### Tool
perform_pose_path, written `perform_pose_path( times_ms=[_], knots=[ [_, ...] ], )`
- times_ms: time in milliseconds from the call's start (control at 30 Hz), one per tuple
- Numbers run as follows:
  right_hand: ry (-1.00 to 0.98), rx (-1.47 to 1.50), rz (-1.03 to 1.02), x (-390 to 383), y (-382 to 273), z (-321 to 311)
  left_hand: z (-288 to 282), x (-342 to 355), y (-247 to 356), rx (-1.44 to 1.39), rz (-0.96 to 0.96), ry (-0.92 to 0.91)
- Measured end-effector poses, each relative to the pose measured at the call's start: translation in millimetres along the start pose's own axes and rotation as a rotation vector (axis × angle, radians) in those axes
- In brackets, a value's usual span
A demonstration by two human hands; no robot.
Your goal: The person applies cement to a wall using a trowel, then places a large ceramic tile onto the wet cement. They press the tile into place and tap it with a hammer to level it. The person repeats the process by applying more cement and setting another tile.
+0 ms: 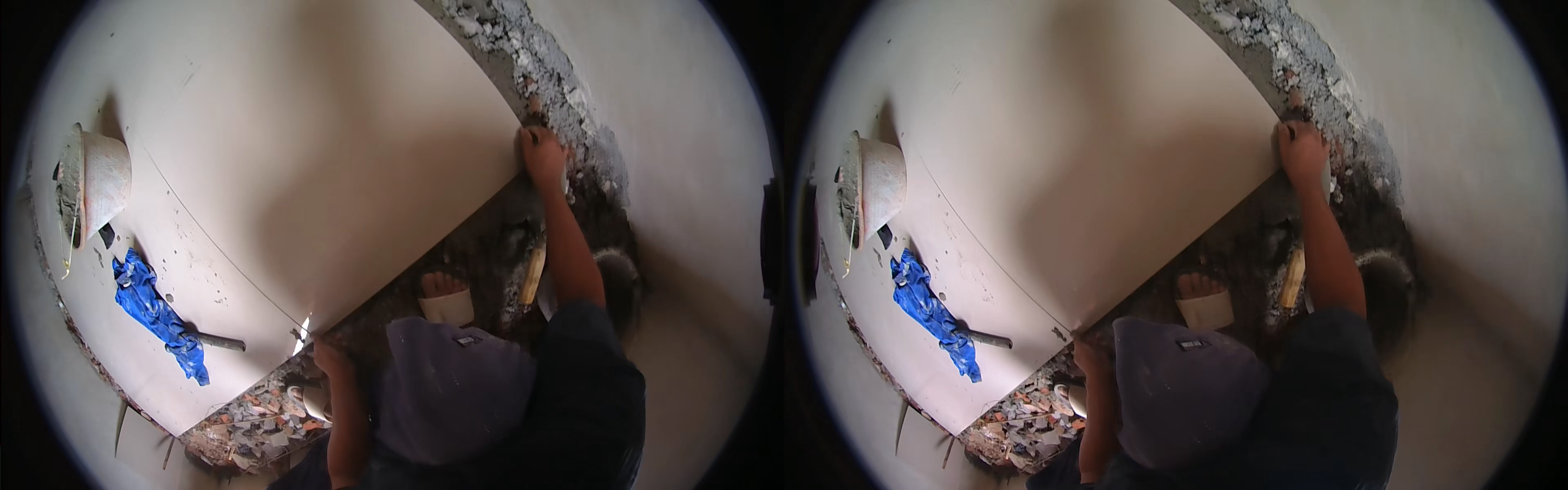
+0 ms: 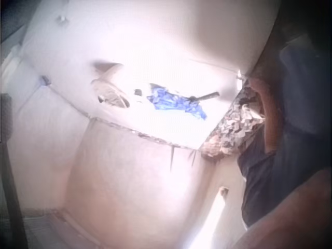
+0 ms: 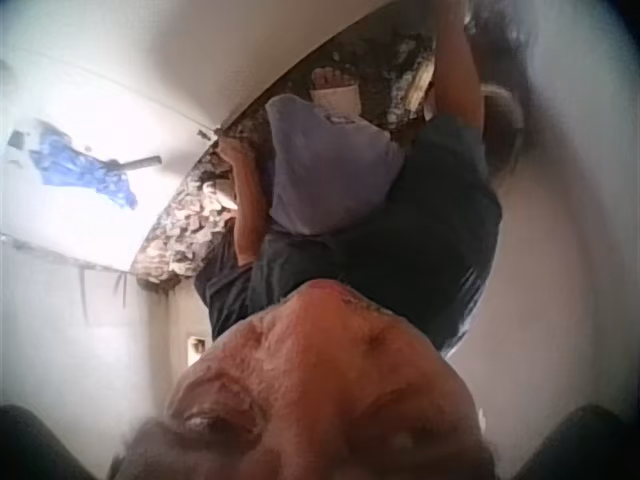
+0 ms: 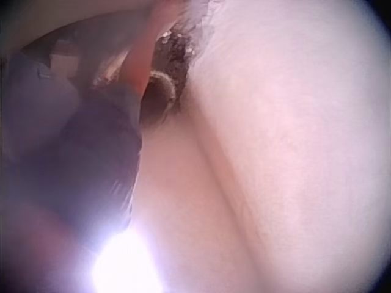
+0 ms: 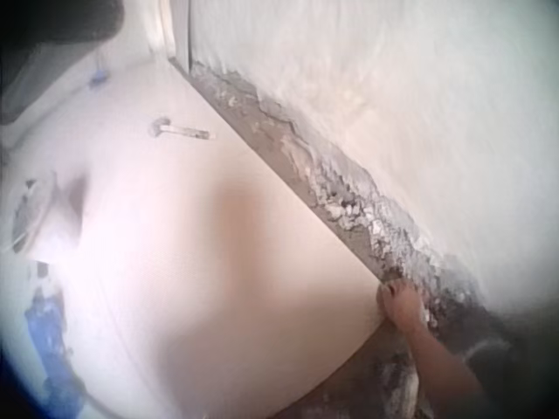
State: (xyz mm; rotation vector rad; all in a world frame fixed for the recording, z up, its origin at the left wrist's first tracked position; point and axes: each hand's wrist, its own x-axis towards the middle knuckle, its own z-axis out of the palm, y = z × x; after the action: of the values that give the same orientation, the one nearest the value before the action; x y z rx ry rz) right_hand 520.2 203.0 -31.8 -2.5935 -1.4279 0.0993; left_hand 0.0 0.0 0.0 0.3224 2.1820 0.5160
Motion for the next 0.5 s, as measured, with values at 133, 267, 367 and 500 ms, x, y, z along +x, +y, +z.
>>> perform_pose_path(
  times_ms=[133, 267, 367, 500],
  knots=[
    [0.121, -0.023, -0.045, 5.0, -2.7, -2.7, 19.0, -1.7, 12.4, 0.062, 0.123, 0.045],
    [0.079, 0.028, 0.027, 2.5, -14.6, -4.9, 25.4, 2.9, 37.7, -0.603, -0.429, 0.173],
    [0.088, 0.043, 0.063, 6.4, -19.8, -6.5, 30.9, 3.2, 45.8, -0.752, -0.366, 0.193],
    [0.09, 0.028, 0.053, 15.4, -22.7, -6.9, 24.1, -3.5, 40.4, -0.723, -0.312, 0.111]
  ],
)
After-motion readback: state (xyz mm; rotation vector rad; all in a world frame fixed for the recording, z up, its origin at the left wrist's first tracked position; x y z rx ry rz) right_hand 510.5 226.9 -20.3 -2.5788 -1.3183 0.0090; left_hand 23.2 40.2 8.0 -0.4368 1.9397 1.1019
